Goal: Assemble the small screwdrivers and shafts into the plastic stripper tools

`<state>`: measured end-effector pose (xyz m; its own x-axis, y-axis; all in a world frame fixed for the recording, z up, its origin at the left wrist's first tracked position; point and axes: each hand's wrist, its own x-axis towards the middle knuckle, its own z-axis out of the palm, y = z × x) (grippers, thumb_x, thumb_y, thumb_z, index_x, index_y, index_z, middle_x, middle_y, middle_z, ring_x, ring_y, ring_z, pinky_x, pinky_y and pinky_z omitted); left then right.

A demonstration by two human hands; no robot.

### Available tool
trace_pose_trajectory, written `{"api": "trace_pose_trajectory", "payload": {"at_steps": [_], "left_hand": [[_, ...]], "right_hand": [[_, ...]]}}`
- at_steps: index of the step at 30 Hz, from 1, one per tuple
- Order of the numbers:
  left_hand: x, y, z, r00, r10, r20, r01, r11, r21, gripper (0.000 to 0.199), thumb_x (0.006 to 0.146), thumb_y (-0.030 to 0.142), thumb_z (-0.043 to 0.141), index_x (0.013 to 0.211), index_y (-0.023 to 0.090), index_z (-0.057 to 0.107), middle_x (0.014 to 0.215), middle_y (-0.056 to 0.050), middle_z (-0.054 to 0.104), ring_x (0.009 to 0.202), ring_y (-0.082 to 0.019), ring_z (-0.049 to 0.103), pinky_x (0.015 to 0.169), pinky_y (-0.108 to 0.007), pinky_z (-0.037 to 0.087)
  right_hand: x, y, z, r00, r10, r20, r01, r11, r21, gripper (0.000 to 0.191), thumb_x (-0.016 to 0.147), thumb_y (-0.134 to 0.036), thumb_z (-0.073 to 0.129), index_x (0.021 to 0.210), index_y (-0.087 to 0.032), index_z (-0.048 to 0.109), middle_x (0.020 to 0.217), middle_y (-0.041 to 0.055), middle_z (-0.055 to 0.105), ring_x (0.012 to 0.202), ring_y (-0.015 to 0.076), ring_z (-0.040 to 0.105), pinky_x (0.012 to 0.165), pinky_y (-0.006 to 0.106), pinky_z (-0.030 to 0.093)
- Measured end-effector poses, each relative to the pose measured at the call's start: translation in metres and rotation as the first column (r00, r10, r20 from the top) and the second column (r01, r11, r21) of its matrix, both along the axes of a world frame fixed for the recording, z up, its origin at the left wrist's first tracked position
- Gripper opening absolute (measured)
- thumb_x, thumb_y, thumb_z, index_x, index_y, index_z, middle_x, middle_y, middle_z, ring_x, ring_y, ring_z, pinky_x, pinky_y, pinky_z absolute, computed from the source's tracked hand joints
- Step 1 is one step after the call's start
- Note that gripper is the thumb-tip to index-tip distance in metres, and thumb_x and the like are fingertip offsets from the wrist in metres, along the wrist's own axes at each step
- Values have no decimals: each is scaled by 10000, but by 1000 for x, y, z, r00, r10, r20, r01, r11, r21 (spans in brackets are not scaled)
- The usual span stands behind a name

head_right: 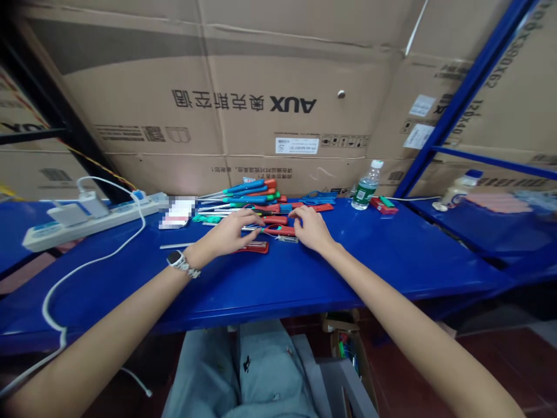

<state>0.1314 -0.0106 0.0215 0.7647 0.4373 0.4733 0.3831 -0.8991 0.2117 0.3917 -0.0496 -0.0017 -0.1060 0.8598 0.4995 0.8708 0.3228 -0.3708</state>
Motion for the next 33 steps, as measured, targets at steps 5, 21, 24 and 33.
{"api": "trace_pose_trajectory", "payload": {"at_steps": [5,21,24,33], "left_hand": [[65,25,-1,998,38,-48,-38,999,-9,180,955,197,560,1037,192,721,1091,-93,723,1090,-284,648,946,-435,525],[149,47,-3,986,90,-141,-85,995,42,157,924,153,627,1057,144,709,1048,-132,727,1022,-297,683,901,-413,546],[136,42,7,1000,3,-15,-2,1000,25,152,967,158,586,1028,155,724,996,-106,754,945,-259,706,870,-384,556],[33,2,17,950,11,311,45,984,-171,319,1006,349,592,1267,184,671,1141,-78,776,958,-207,750,840,-316,595]], "right_hand": [[50,17,3,973,-177,146,190,979,-81,316,899,-116,513,1138,-176,711,1219,139,710,1147,321,592,971,503,467],[68,21,-2,983,-44,180,60,994,-86,279,972,-153,486,1127,-179,717,1155,104,711,1082,258,642,998,477,394],[61,5,7,995,0,95,-1,1000,8,313,1003,-185,454,1198,-212,698,1161,93,713,1091,247,645,975,437,422],[-17,-28,27,984,154,88,-161,984,73,428,1008,-348,515,1420,-244,566,1357,98,653,1143,263,659,931,387,533]]}}
